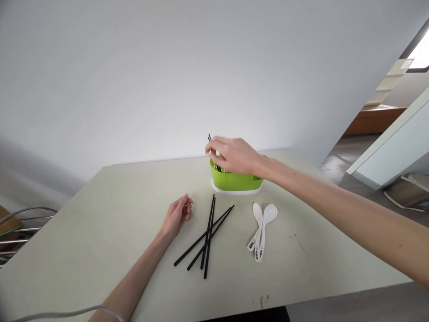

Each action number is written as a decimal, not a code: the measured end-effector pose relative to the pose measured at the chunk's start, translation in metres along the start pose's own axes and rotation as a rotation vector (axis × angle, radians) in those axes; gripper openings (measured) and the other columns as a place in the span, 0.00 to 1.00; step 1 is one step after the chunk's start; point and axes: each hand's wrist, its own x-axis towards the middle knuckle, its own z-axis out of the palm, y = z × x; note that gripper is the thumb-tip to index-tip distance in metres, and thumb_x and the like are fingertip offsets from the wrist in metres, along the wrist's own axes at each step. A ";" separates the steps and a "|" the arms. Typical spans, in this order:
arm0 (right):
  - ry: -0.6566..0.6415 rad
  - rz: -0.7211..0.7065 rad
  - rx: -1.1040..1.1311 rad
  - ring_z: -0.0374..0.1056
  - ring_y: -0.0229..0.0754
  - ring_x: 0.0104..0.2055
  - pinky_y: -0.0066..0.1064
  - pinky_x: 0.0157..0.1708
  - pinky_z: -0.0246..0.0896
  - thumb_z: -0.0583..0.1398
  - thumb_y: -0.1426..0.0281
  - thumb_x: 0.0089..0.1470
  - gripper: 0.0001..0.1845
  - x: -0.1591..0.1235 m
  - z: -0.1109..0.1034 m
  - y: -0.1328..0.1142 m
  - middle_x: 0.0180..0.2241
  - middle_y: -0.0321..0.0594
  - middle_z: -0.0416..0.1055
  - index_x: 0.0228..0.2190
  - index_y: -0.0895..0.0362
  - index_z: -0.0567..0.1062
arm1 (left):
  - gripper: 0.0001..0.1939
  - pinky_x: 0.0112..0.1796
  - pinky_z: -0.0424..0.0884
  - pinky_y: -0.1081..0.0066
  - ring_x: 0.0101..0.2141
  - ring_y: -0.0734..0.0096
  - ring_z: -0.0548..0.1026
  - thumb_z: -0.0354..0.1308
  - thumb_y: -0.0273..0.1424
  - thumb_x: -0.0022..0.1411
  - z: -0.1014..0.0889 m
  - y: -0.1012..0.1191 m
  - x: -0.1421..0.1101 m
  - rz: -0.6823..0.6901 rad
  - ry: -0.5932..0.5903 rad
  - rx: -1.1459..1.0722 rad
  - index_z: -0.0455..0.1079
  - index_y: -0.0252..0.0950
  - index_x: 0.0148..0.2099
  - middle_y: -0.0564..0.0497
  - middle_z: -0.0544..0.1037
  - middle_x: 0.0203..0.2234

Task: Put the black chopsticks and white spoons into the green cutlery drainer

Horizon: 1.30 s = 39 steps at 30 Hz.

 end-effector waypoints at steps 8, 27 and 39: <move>-0.284 -0.337 0.063 0.51 0.35 0.21 0.34 0.24 0.35 0.55 0.71 0.67 0.13 -0.095 0.037 -0.033 0.25 0.34 0.69 0.31 0.54 0.74 | 0.18 0.26 0.58 0.72 0.22 0.75 0.63 0.58 0.48 0.68 0.002 -0.006 -0.009 0.176 -0.187 0.467 0.71 0.37 0.38 0.57 0.65 0.20; -0.142 0.267 -0.088 0.70 0.36 0.26 0.31 0.29 0.60 0.52 0.65 0.72 0.12 -0.249 0.032 0.020 0.41 0.38 0.78 0.46 0.52 0.74 | 0.17 0.31 0.60 0.69 0.28 0.71 0.66 0.66 0.45 0.58 0.014 0.001 -0.026 0.417 -0.462 1.136 0.65 0.39 0.34 0.55 0.73 0.29; -0.104 0.763 -0.058 0.74 0.46 0.31 0.39 0.35 0.66 0.52 0.54 0.65 0.19 -0.295 0.045 0.079 0.38 0.41 0.79 0.41 0.52 0.76 | 0.10 0.32 0.63 0.70 0.29 0.71 0.69 0.62 0.39 0.63 0.008 0.006 -0.023 0.370 -0.492 1.107 0.71 0.38 0.33 0.54 0.75 0.29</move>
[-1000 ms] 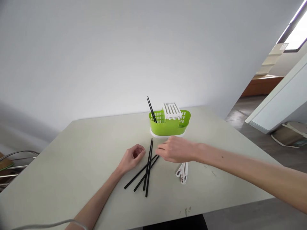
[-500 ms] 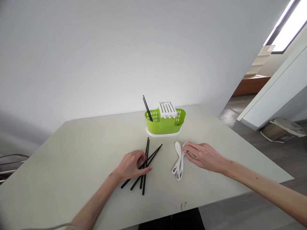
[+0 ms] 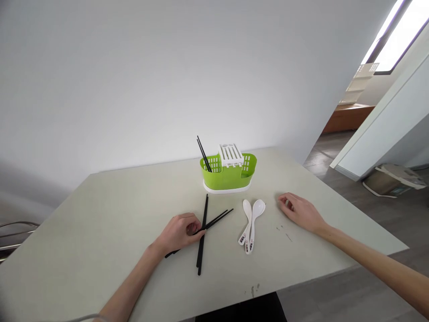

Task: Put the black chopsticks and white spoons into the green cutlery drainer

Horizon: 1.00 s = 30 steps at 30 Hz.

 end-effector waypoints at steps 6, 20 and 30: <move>0.016 0.112 0.108 0.73 0.48 0.33 0.41 0.36 0.68 0.53 0.49 0.63 0.23 0.004 0.008 0.008 0.35 0.43 0.79 0.40 0.52 0.77 | 0.10 0.31 0.63 0.71 0.29 0.72 0.69 0.63 0.38 0.63 0.001 -0.003 0.000 0.014 0.018 -0.020 0.72 0.38 0.32 0.54 0.75 0.27; 0.068 -0.138 0.126 0.73 0.44 0.34 0.37 0.35 0.68 0.53 0.56 0.67 0.15 0.024 -0.017 -0.054 0.39 0.42 0.78 0.40 0.50 0.75 | 0.16 0.29 0.63 0.71 0.26 0.74 0.67 0.63 0.43 0.63 0.005 -0.013 0.002 -0.066 0.034 -0.205 0.73 0.37 0.29 0.54 0.74 0.25; -0.320 -0.089 0.538 0.71 0.41 0.31 0.34 0.31 0.66 0.55 0.52 0.68 0.18 0.016 -0.012 -0.175 0.36 0.40 0.77 0.46 0.51 0.75 | 0.28 0.25 0.53 0.71 0.24 0.75 0.57 0.59 0.56 0.64 -0.005 -0.018 0.003 -0.242 0.025 -0.599 0.76 0.34 0.33 0.56 0.65 0.21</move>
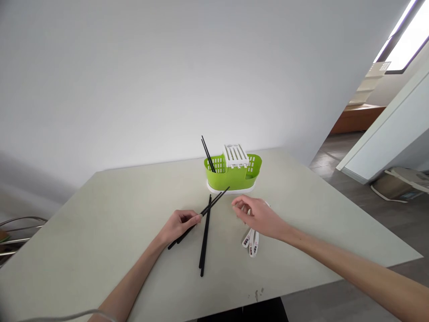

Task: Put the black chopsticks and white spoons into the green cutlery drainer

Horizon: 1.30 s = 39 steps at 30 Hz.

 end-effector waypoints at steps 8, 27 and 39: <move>-0.212 0.132 0.607 0.63 0.35 0.29 0.29 0.25 0.59 0.63 0.43 0.60 0.30 0.035 0.027 -0.041 0.36 0.38 0.69 0.47 0.55 0.76 | 0.29 0.26 0.54 0.72 0.23 0.77 0.59 0.62 0.56 0.63 -0.006 -0.002 0.001 0.010 -0.070 -0.226 0.72 0.33 0.29 0.55 0.67 0.21; -0.254 -0.008 0.535 0.66 0.35 0.27 0.30 0.26 0.61 0.58 0.41 0.62 0.37 0.054 0.063 -0.052 0.30 0.36 0.72 0.54 0.59 0.78 | 0.26 0.29 0.73 0.70 0.22 0.72 0.76 0.67 0.51 0.61 -0.010 -0.006 0.000 -0.013 -0.222 -0.467 0.80 0.30 0.31 0.44 0.82 0.29; -0.005 0.018 0.527 0.68 0.34 0.25 0.28 0.22 0.60 0.63 0.43 0.59 0.26 0.054 0.051 -0.072 0.32 0.36 0.75 0.34 0.54 0.70 | 0.25 0.32 0.74 0.68 0.25 0.71 0.75 0.70 0.50 0.59 -0.006 -0.003 0.001 0.026 -0.103 -0.511 0.79 0.30 0.31 0.46 0.79 0.26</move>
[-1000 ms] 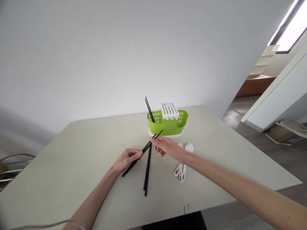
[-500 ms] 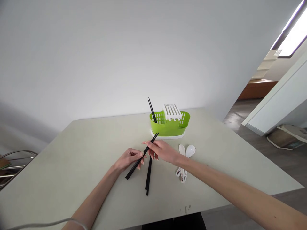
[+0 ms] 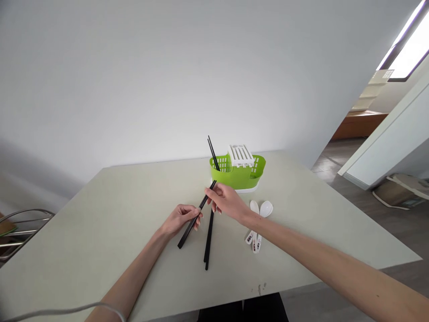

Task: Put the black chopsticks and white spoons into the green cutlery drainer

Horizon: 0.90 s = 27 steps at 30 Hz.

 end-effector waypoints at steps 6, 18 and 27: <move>0.088 -0.052 -0.081 0.66 0.34 0.24 0.28 0.21 0.58 0.65 0.43 0.56 0.27 -0.002 -0.002 -0.012 0.30 0.36 0.74 0.30 0.54 0.69 | 0.24 0.33 0.73 0.67 0.25 0.72 0.76 0.70 0.49 0.60 0.000 -0.001 0.001 0.016 0.004 -0.005 0.78 0.30 0.28 0.45 0.80 0.29; 0.242 -0.456 -0.371 0.69 0.34 0.26 0.27 0.26 0.61 0.62 0.45 0.62 0.26 0.019 -0.061 -0.118 0.29 0.37 0.74 0.33 0.56 0.71 | 0.31 0.27 0.69 0.72 0.22 0.75 0.72 0.63 0.58 0.61 -0.004 -0.001 0.004 0.058 0.188 -0.219 0.76 0.31 0.38 0.51 0.75 0.24; 0.365 -0.728 -0.794 0.72 0.40 0.29 0.34 0.34 0.62 0.62 0.56 0.65 0.16 0.064 -0.096 -0.168 0.29 0.36 0.75 0.31 0.54 0.72 | 0.29 0.24 0.65 0.74 0.22 0.78 0.65 0.67 0.57 0.58 -0.001 0.002 0.007 0.042 0.304 -0.250 0.74 0.32 0.38 0.55 0.68 0.24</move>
